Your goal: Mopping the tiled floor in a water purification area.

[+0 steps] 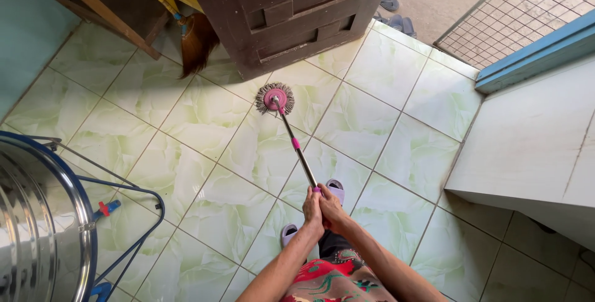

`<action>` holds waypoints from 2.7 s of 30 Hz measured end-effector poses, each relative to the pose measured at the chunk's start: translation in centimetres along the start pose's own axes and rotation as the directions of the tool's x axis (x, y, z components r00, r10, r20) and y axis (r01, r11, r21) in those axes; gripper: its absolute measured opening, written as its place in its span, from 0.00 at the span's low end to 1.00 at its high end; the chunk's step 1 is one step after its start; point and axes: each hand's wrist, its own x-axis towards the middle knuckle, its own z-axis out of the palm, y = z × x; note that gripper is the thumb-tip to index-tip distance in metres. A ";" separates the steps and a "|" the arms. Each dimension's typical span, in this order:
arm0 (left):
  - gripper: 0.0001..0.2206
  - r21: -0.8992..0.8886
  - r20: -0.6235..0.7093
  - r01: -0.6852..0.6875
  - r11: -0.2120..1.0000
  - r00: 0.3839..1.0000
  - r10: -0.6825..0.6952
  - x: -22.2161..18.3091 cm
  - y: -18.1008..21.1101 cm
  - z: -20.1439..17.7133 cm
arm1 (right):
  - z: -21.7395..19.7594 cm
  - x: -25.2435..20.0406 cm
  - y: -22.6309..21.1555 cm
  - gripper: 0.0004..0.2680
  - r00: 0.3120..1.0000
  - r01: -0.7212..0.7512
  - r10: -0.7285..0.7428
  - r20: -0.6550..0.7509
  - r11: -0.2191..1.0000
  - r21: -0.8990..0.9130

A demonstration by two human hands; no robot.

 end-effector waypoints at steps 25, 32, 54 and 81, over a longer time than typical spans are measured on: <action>0.28 -0.242 0.114 0.090 0.966 0.991 -0.063 -2.1 -0.9 -7.3 | 4.5 -5.5 1.6 0.16 0.995 0.025 -0.004 0.099 0.977 -0.212; 0.18 -0.299 0.139 0.071 0.952 0.990 -0.030 7.0 2.5 -11.3 | 10.2 1.0 -0.1 0.21 0.996 0.051 -0.026 0.080 0.944 -0.325; 0.23 -0.559 0.151 0.270 0.784 0.963 -0.223 -8.9 -18.6 -9.3 | -3.7 -13.4 12.0 0.22 0.946 0.130 0.061 0.318 0.827 -0.547; 0.18 -0.700 -0.007 0.022 0.714 0.999 -0.037 -12.7 -13.3 -13.6 | 3.9 -14.8 12.2 0.12 0.862 -0.036 0.233 0.450 0.914 -0.404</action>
